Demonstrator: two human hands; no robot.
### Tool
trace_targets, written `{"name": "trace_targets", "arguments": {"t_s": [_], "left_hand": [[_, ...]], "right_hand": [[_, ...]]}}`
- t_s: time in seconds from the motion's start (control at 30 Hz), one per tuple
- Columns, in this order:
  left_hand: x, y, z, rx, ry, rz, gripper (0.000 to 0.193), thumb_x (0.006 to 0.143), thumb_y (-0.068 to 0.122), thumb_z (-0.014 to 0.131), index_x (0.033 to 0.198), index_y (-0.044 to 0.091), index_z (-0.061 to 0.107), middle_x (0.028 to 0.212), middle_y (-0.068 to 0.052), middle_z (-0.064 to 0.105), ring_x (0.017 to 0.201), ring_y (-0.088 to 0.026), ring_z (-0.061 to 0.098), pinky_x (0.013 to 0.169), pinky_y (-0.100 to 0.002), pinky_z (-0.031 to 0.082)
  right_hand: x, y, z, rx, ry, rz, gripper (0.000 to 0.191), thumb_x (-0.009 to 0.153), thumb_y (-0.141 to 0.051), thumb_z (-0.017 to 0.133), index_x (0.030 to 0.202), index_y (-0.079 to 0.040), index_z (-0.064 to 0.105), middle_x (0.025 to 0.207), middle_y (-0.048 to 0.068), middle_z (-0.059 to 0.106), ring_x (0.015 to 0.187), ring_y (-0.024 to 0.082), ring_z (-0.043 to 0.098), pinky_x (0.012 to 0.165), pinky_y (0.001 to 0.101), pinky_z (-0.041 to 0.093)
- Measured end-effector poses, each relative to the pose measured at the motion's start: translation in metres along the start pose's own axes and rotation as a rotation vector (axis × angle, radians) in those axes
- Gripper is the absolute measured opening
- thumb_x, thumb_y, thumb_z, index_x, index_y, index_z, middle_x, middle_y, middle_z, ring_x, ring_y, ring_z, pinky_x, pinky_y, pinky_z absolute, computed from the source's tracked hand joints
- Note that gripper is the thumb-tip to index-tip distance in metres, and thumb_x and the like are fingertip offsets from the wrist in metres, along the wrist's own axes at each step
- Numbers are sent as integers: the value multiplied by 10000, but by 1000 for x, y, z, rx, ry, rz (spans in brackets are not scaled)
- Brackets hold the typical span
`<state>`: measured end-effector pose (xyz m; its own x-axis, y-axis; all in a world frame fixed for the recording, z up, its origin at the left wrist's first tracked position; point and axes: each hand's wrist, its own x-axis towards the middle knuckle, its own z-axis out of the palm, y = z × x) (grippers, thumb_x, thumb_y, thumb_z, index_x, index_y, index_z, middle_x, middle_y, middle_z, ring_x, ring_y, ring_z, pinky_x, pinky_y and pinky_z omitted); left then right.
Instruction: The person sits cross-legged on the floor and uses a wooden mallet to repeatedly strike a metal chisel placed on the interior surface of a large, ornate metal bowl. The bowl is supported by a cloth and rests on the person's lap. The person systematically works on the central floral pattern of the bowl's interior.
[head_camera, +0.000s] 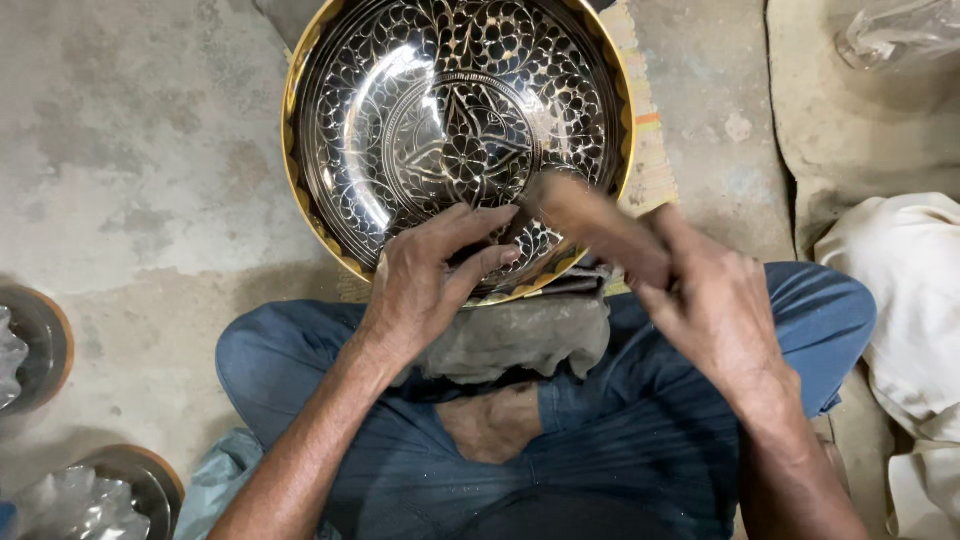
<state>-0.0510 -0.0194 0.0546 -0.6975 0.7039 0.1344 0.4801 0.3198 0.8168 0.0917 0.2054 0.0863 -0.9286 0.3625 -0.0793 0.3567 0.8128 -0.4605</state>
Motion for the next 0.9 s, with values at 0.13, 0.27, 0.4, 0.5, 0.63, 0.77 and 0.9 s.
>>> {"name": "trace_targets", "arguments": {"t_s": [0.13, 0.27, 0.4, 0.5, 0.63, 0.77, 0.9], "left_hand": [[1, -1, 0, 23, -69, -71, 399, 934, 331, 718, 1283, 139, 710, 939, -22, 715, 758, -160, 714, 695, -362, 606], [1, -3, 2, 19, -96, -106, 409, 920, 345, 704, 1284, 158, 707, 943, -2, 726, 762, -151, 718, 691, -350, 622], [0, -4, 1, 18, -71, -23, 402, 926, 344, 707, 1269, 134, 712, 1008, -21, 746, 881, -160, 744, 752, -362, 627], [1, -4, -2, 8, -54, 26, 398, 951, 329, 719, 1284, 111, 705, 1115, -57, 755, 958, -196, 750, 810, -387, 623], [0, -3, -4, -35, -74, -42, 387, 946, 316, 721, 1275, 113, 708, 1108, -61, 764, 959, -195, 758, 826, -388, 630], [-8, -2, -5, -221, 112, -108, 362, 958, 299, 722, 1278, 130, 714, 1168, -57, 768, 986, -175, 770, 829, -351, 658], [-8, -4, 5, -116, 219, -176, 391, 924, 292, 773, 1267, 122, 694, 1160, -62, 762, 934, -150, 776, 769, -311, 661]], "right_hand": [[-1, 1, 0, -26, -28, -43, 397, 845, -125, 771, 1155, -53, 534, 906, 193, 716, 851, 391, 724, 722, 506, 565], [-4, 6, 4, 249, 109, 32, 434, 867, -114, 727, 1200, -18, 466, 984, 214, 702, 820, 347, 752, 658, 443, 621], [-7, 10, 9, -52, 14, -82, 400, 826, -70, 751, 1130, -43, 492, 971, 218, 720, 835, 402, 732, 690, 495, 600], [-8, 9, 9, 69, 76, -81, 412, 844, -57, 744, 1163, -39, 485, 970, 231, 706, 864, 391, 740, 715, 469, 620], [-6, 6, 7, -104, 48, -124, 420, 806, -53, 774, 1162, -25, 554, 911, 210, 737, 791, 364, 731, 685, 474, 588], [7, 7, 20, 548, 146, 193, 379, 928, -131, 768, 1230, 1, 582, 908, 113, 720, 664, 206, 661, 572, 358, 555], [25, 13, 36, 613, 151, -1, 351, 945, -113, 761, 1237, 26, 625, 951, 81, 719, 774, 133, 657, 667, 293, 553]]}}
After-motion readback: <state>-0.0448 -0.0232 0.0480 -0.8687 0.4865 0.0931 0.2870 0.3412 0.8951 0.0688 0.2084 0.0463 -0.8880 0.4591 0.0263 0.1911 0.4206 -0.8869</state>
